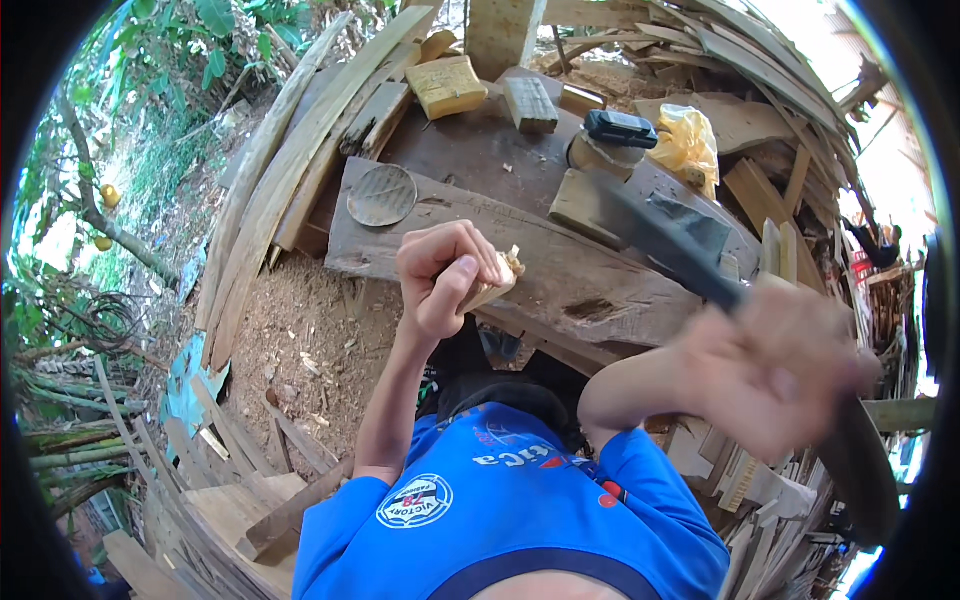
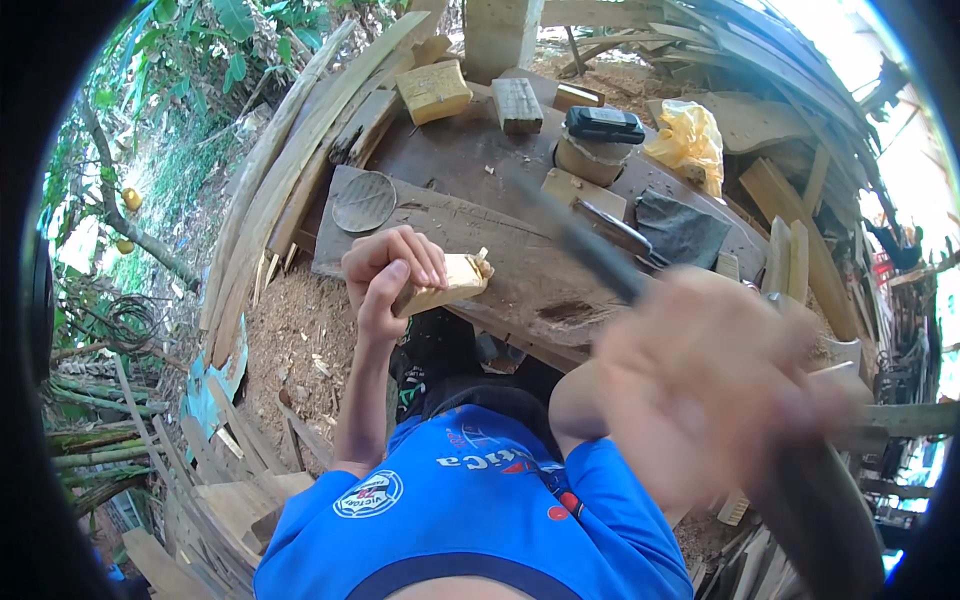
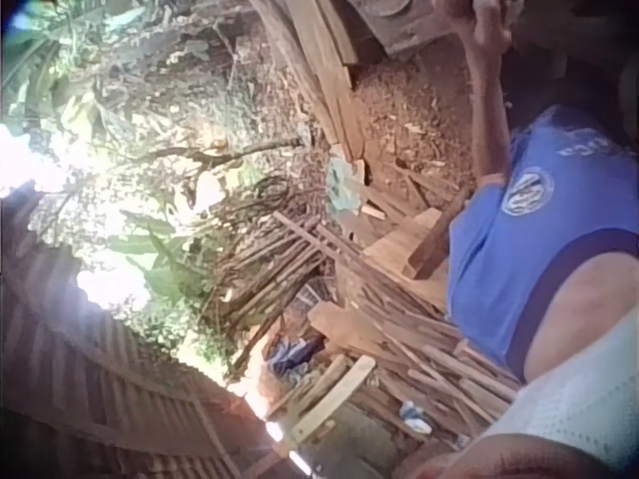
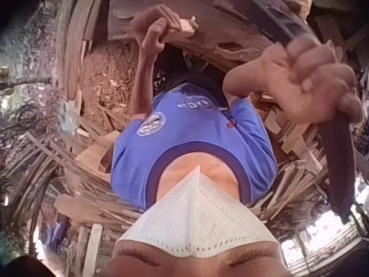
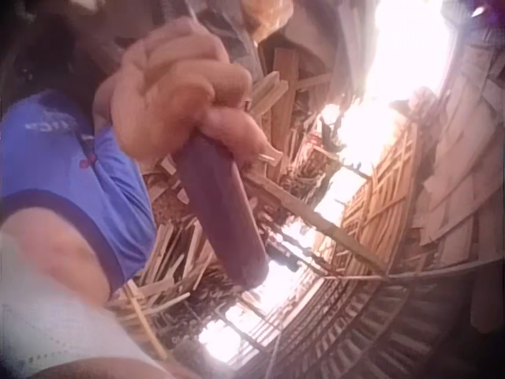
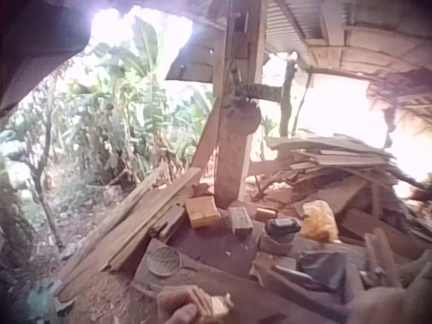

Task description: The person measures a wooden plank with a tape measure, then wipes it with a cloth. They then use a hammer to drive a nail into a small block of wood and smooth the surface with a hand plane.

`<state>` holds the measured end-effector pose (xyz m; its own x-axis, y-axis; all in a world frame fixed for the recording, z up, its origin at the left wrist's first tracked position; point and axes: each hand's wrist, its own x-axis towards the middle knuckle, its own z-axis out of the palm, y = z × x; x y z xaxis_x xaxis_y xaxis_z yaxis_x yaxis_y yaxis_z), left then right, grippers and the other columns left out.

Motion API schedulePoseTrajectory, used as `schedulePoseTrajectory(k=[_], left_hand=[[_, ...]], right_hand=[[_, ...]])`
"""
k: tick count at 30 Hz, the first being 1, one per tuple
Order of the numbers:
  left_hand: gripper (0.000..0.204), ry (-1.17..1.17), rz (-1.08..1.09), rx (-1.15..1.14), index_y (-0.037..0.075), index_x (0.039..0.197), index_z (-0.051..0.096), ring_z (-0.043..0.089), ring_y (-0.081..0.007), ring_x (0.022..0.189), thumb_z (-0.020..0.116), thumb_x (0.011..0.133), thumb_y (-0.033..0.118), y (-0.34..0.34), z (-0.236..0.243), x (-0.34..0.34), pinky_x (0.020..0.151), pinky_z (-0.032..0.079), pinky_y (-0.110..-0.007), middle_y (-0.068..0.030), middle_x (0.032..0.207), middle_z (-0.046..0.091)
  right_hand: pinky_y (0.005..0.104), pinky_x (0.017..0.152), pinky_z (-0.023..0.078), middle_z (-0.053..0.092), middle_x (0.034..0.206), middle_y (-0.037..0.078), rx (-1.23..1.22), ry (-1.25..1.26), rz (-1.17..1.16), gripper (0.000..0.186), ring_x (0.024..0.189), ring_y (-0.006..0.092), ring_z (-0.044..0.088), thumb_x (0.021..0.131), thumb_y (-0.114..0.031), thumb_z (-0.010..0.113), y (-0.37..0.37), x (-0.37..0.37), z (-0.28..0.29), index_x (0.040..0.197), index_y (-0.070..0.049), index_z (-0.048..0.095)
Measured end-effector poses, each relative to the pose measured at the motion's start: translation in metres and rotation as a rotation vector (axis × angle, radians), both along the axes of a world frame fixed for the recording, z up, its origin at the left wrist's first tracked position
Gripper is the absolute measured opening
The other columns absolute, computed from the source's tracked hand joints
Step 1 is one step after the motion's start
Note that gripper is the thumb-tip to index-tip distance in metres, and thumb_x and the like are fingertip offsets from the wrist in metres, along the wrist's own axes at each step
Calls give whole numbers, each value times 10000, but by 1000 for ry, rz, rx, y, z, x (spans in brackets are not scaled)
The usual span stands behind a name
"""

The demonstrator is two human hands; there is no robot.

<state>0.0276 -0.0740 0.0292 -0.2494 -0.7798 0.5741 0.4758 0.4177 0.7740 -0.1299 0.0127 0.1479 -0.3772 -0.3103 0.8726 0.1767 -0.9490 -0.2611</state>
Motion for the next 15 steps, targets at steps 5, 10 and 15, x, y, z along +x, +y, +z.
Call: schedulePoseTrajectory(k=[5,10,15], left_hand=[[161,-47,22,-30,-20,561,487,537,-135,507,434,691,58,3,2,-3,513,445,-254,-98,565,550],[166,-89,-33,-8,-16,550,479,505,-126,488,451,691,68,-10,4,-8,491,418,-259,-99,559,542],[173,173,-478,75,-13,534,491,526,-169,496,490,667,96,-53,-6,14,500,446,-288,-117,556,542]], right_hand=[[201,411,287,379,585,-6,291,6,-101,178,448,44,328,803,-51,522,-35,13,-64,739,-103,364],[214,428,333,413,630,21,558,17,-105,258,485,61,361,755,74,542,-53,23,-117,818,-77,342],[209,473,368,463,681,16,632,-19,-22,230,548,55,421,734,34,601,-62,12,-105,808,-64,406]])
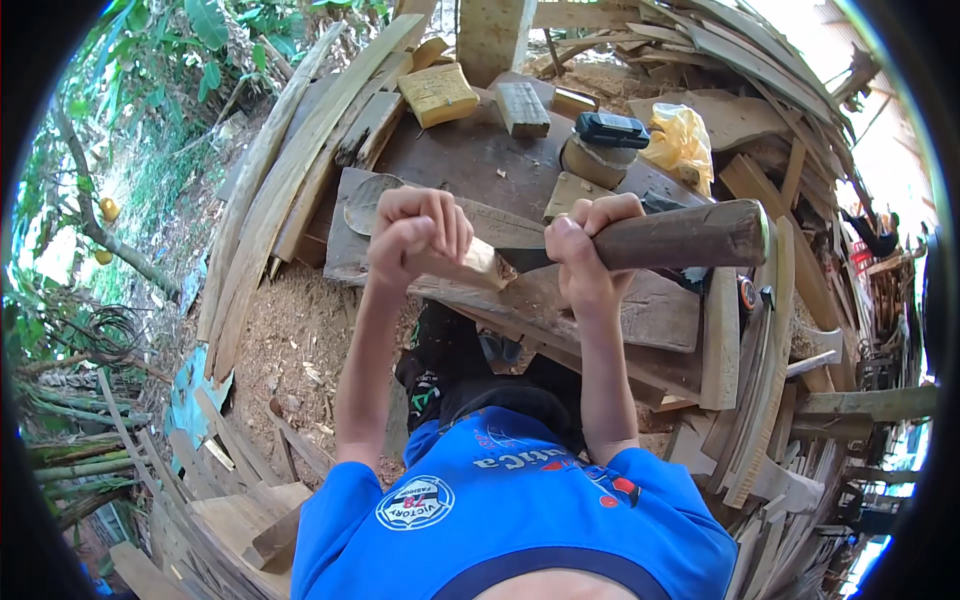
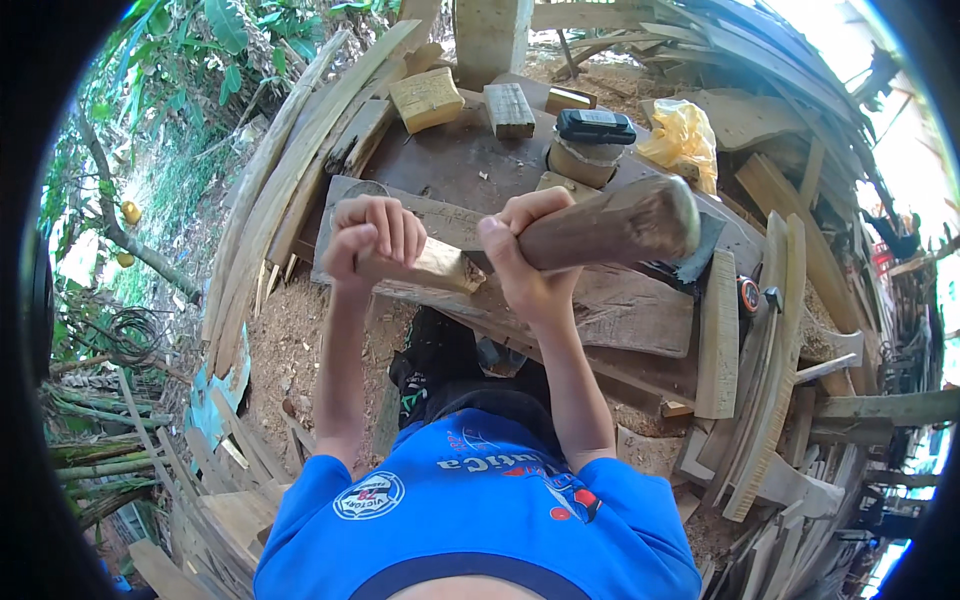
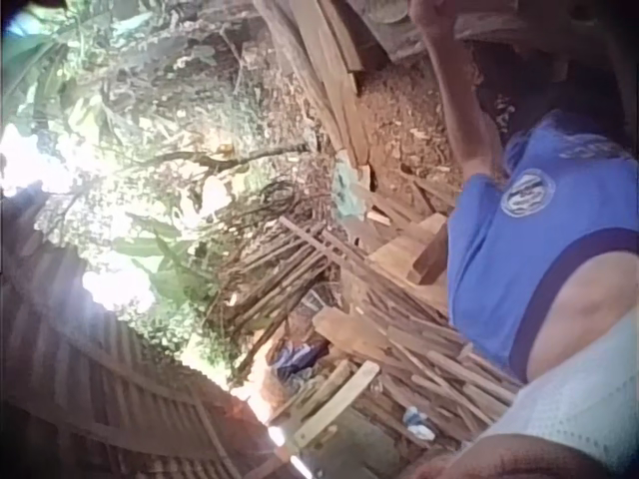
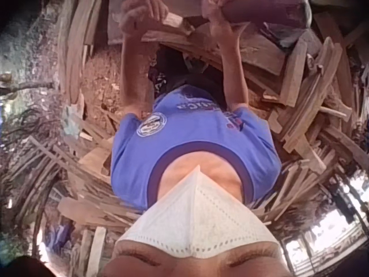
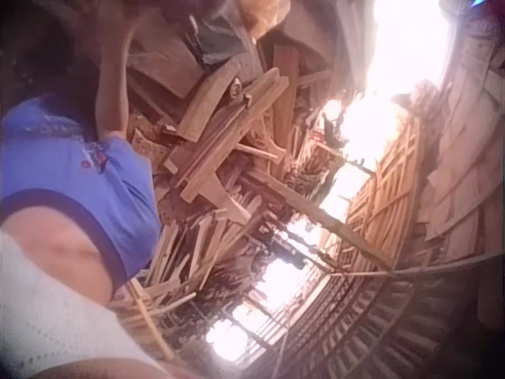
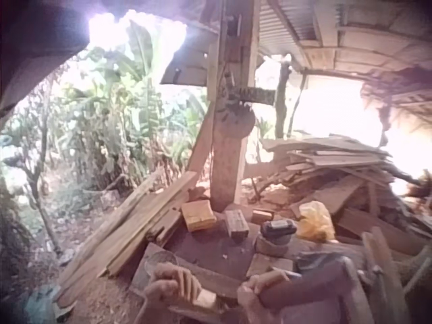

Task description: The person measures a wooden plank with a tape measure, then wipes it with a cloth. They then use a hammer to drive a nail into a small block of wood and smooth the surface with a hand plane.

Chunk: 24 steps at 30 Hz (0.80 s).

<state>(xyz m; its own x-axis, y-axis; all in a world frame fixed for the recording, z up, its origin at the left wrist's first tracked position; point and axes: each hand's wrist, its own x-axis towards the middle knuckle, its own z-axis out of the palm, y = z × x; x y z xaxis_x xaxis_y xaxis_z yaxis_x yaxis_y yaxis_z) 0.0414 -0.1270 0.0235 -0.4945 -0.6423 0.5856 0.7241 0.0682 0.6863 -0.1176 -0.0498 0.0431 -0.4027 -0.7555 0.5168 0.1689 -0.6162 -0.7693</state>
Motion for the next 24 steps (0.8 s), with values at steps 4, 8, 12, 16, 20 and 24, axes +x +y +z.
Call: schedulePoseTrajectory(k=[4,8,12,16,20,24], left_hand=[[160,-90,78,-33,-13,536,482,539,-170,504,479,663,85,10,6,-11,509,451,-282,-116,550,540],[167,-157,325,-104,-21,547,471,537,-163,505,460,682,77,32,10,-14,509,442,-271,-109,548,538],[162,-76,349,-31,-14,557,480,539,-155,507,457,691,75,36,2,-4,510,439,-263,-97,548,537],[160,-167,379,-45,-15,595,519,458,-95,456,472,705,90,38,-2,-6,443,350,-233,-46,532,510],[181,-210,369,-57,-12,579,529,444,-87,441,491,716,100,33,7,-14,427,337,-230,-42,536,520],[197,-52,28,-39,-14,560,503,518,-127,474,486,734,76,-2,3,-11,470,420,-244,-69,537,535]], right_hand=[[213,399,281,427,695,15,-8,14,-134,296,463,51,322,720,100,546,1,-3,8,860,-94,371],[218,343,145,356,538,-4,-544,27,-81,168,408,58,271,725,26,488,33,-7,83,791,-114,421],[213,437,229,328,533,-14,-384,20,0,272,452,64,288,748,-33,515,70,-27,122,578,-126,324],[250,640,417,477,752,6,313,461,-307,185,649,75,469,802,-133,622,11,23,9,834,-56,457],[206,589,393,463,703,18,35,152,-81,219,632,69,469,770,36,589,1,19,-6,803,-59,395],[204,499,383,456,685,23,14,-64,2,237,560,69,463,766,50,589,-13,3,0,820,-57,385]])
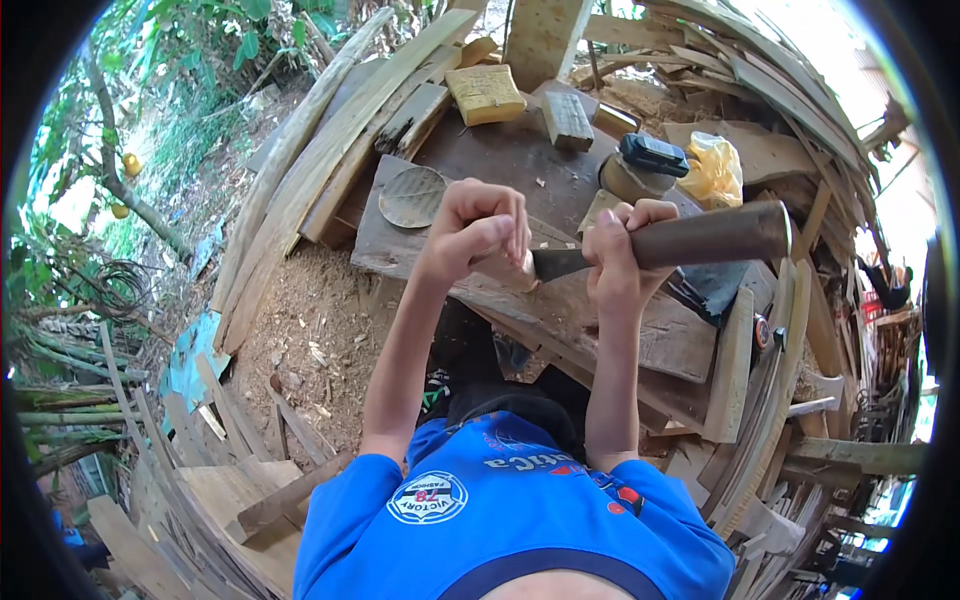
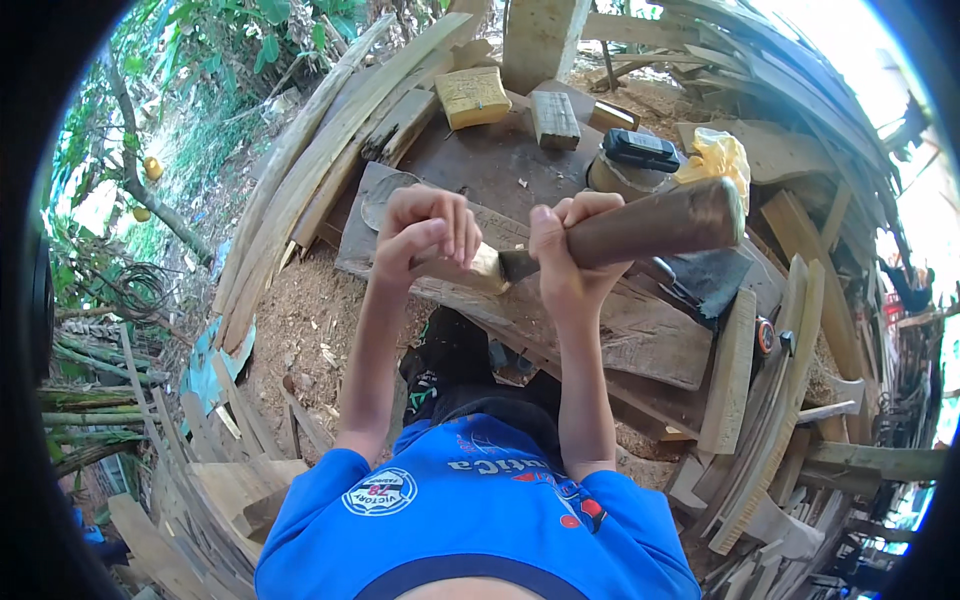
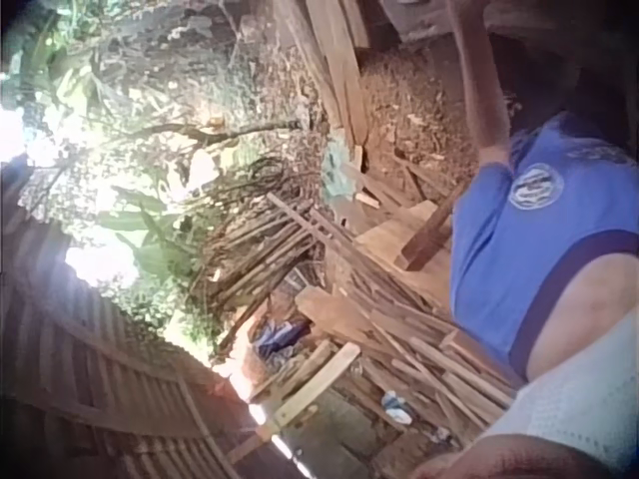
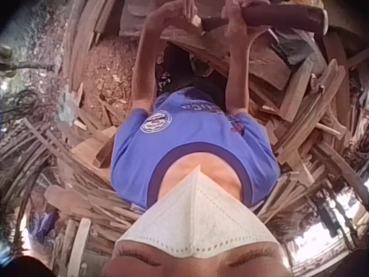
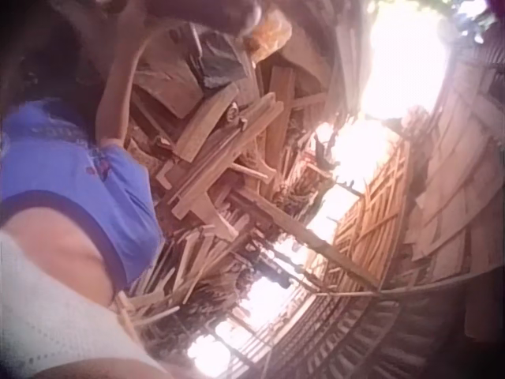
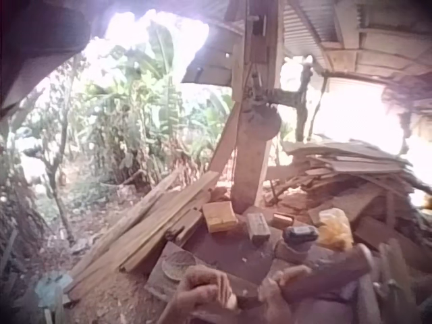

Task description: The person measures a wooden plank with a tape measure, then wipes it with a cloth. They then use a hammer to drive a nail into a small block of wood and smooth the surface with a hand plane.

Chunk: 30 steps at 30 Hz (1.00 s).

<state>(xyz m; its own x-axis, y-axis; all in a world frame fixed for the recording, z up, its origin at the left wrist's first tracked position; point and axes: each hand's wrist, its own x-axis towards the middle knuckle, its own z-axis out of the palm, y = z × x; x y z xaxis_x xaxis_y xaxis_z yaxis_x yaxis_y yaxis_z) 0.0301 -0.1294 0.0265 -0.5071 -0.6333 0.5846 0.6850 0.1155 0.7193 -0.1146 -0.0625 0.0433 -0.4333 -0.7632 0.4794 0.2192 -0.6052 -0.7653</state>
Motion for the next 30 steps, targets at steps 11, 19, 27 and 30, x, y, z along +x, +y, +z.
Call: schedulePoseTrajectory(k=[11,19,27,30], left_hand=[[117,-179,249,-41,22,749,466,476,-104,681,516,714,122,5,4,-32,627,378,-226,-53,736,479],[124,-156,299,60,34,718,443,413,-105,666,487,635,115,10,2,-27,626,326,-227,-43,715,439],[77,-118,395,126,4,654,502,420,-78,570,491,635,78,3,3,-31,529,317,-199,-39,644,506],[70,-152,334,114,2,648,509,456,-75,599,485,640,67,1,10,-31,552,336,-192,-55,663,545]], right_hand=[[256,454,416,545,669,44,-175,72,-106,241,506,138,526,774,45,586,10,-28,41,943,-34,433],[237,427,326,378,517,3,-681,176,-453,216,437,81,385,806,-103,524,90,-45,149,621,-103,412],[216,497,402,490,588,9,-122,55,-277,152,523,66,484,783,-84,601,16,-9,43,685,-50,490],[208,524,431,532,614,11,-31,48,-236,137,556,60,521,775,-76,630,5,-6,41,709,-30,519]])
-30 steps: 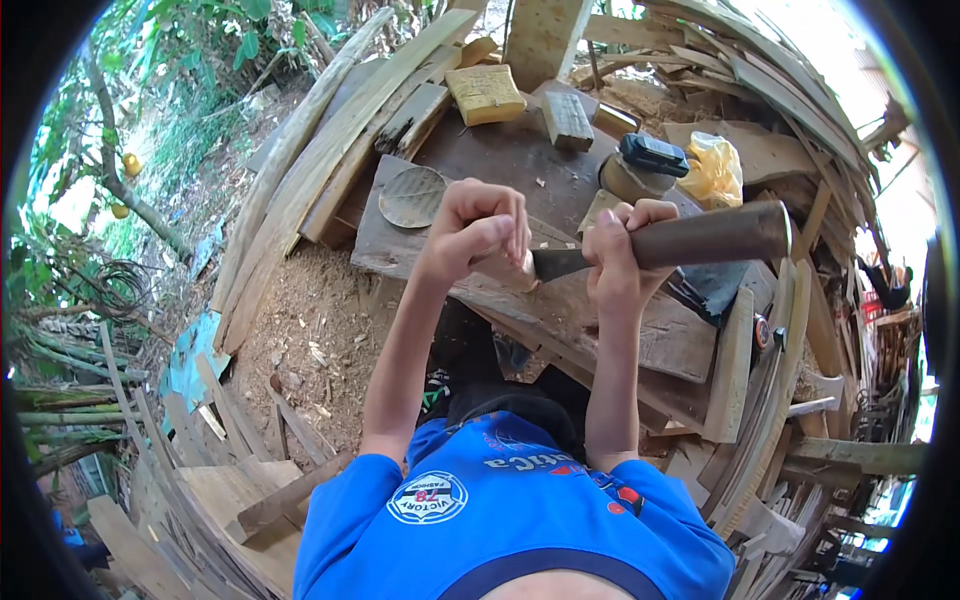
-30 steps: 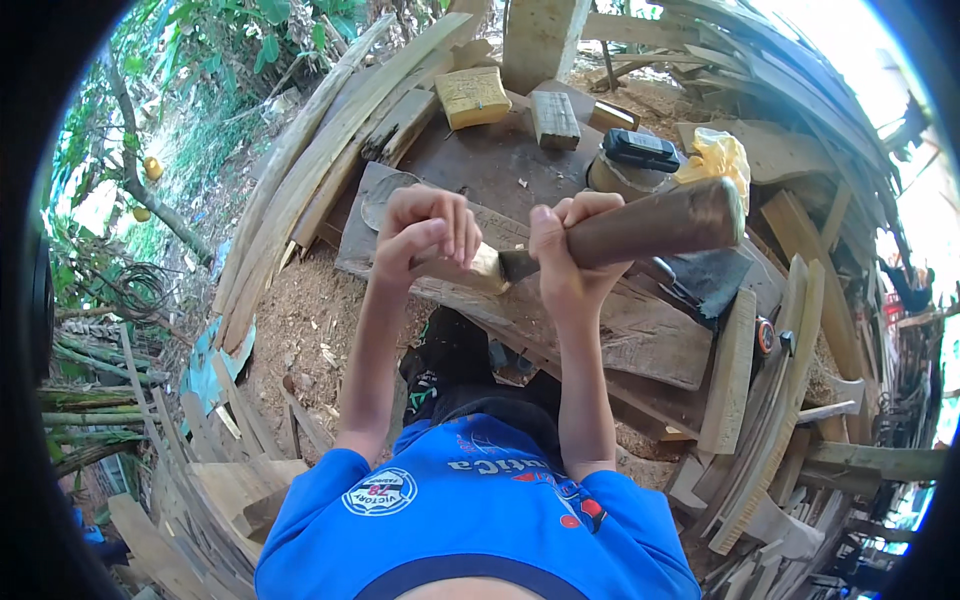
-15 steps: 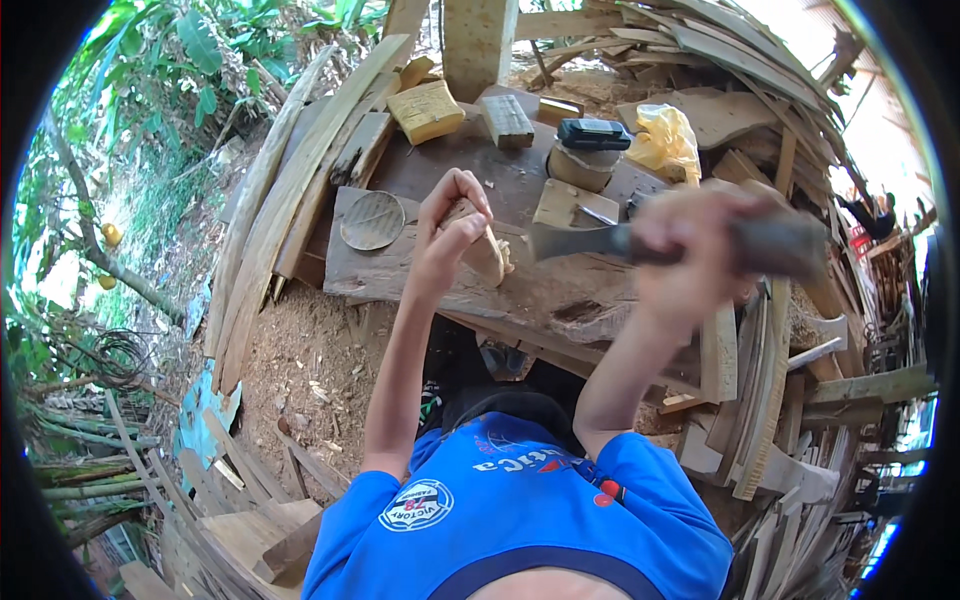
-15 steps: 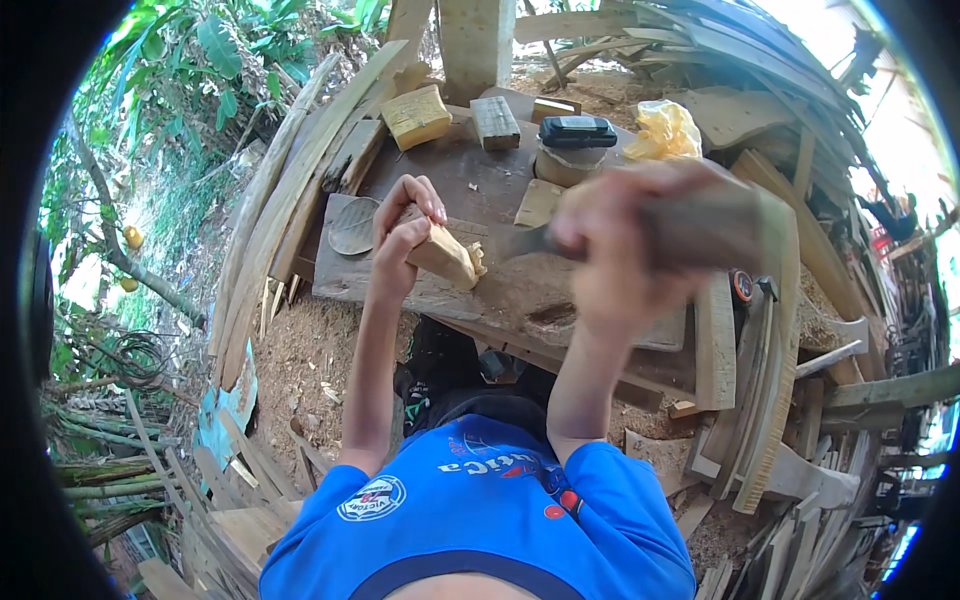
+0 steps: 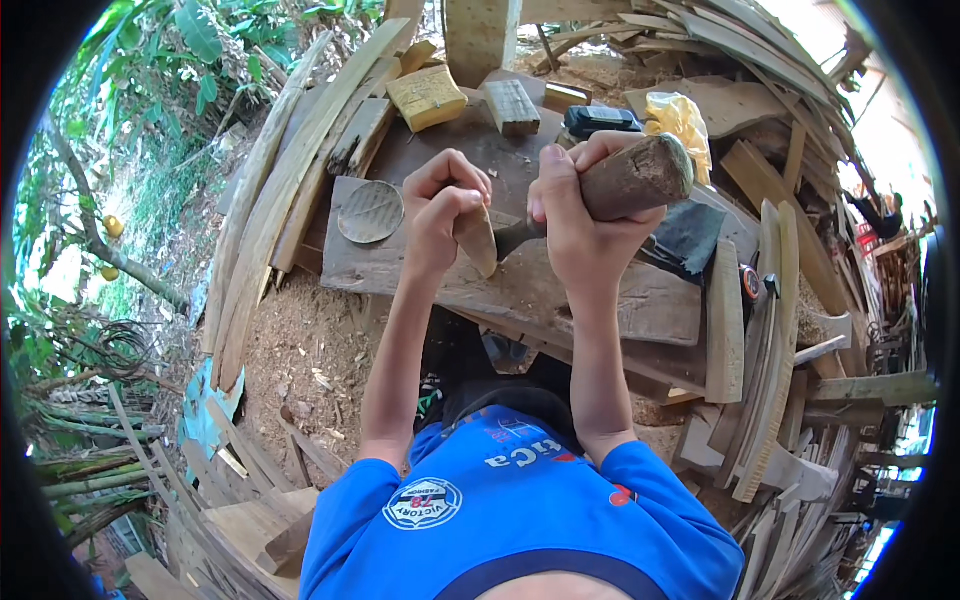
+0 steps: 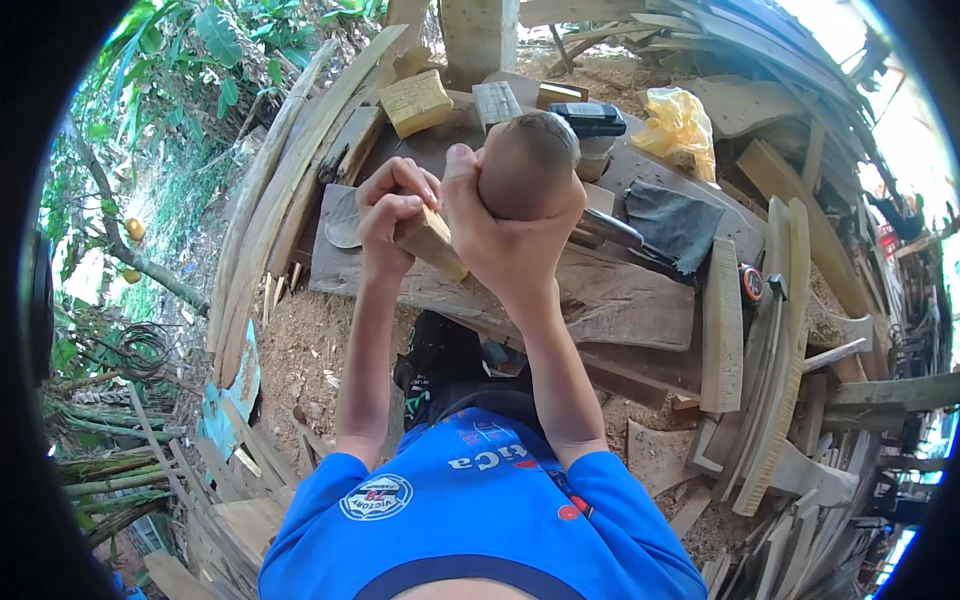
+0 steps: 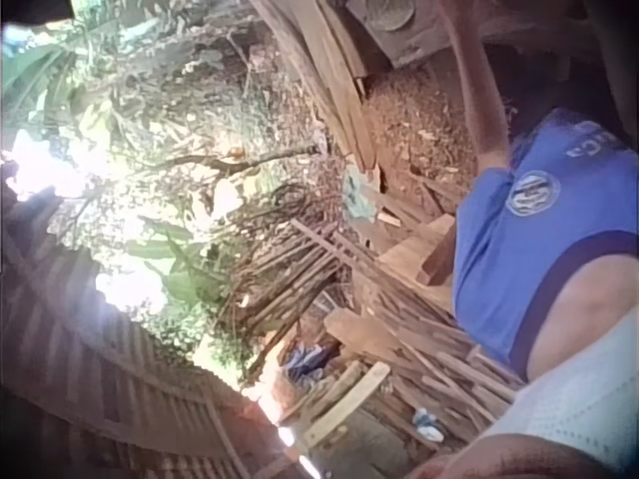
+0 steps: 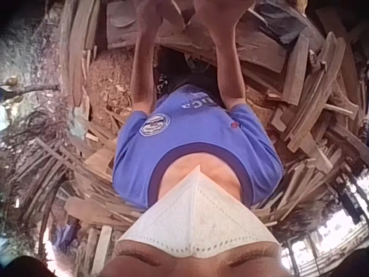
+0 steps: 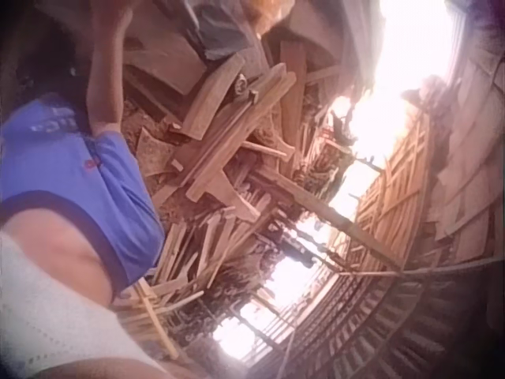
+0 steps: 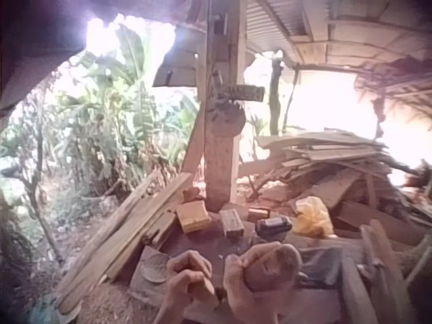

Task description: The person measures a wooden plank with a tape measure, then wipes it with a cloth. They then use a hammer to drive a nail into a small block of wood and smooth the surface with a hand plane.

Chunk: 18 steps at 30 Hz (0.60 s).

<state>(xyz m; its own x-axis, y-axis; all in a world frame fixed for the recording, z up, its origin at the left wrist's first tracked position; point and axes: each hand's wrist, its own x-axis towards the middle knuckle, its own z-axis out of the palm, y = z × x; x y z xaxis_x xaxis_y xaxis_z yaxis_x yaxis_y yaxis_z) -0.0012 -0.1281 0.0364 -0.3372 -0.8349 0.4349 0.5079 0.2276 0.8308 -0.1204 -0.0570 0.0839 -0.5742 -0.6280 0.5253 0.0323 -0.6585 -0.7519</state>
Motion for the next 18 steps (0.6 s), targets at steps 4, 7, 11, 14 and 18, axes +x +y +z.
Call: schedulePoseTrajectory(k=[4,7,11,14,18], left_hand=[[169,-5,361,20,-17,873,584,518,-101,675,501,758,75,29,3,-15,633,413,-221,-63,760,580],[185,-146,640,-63,-13,933,583,536,-80,732,569,763,58,42,15,-26,675,423,-193,-39,787,584],[109,-285,513,-97,-2,820,579,510,-42,638,585,714,19,23,8,-20,561,399,-177,-15,712,563],[85,-263,292,-87,0,783,566,505,-40,610,578,704,28,14,7,-18,534,399,-176,-8,695,560],[148,-46,54,-69,-6,787,570,523,-68,673,550,714,122,1,-14,-6,549,411,-196,-26,731,572]], right_hand=[[196,494,426,551,617,15,2,42,-82,115,541,62,538,772,-26,632,-6,20,9,737,-17,524],[191,386,364,510,569,21,-121,142,-160,139,446,75,496,788,54,576,-8,26,10,745,-30,475],[198,392,371,515,563,21,-61,187,-102,129,442,72,495,797,36,572,-14,12,7,736,-24,476],[209,397,382,519,562,15,-8,109,-38,136,450,80,509,793,19,582,-14,-4,11,711,-31,486],[219,437,420,540,585,2,23,385,52,139,464,71,517,759,-52,652,-9,2,3,728,-33,518]])
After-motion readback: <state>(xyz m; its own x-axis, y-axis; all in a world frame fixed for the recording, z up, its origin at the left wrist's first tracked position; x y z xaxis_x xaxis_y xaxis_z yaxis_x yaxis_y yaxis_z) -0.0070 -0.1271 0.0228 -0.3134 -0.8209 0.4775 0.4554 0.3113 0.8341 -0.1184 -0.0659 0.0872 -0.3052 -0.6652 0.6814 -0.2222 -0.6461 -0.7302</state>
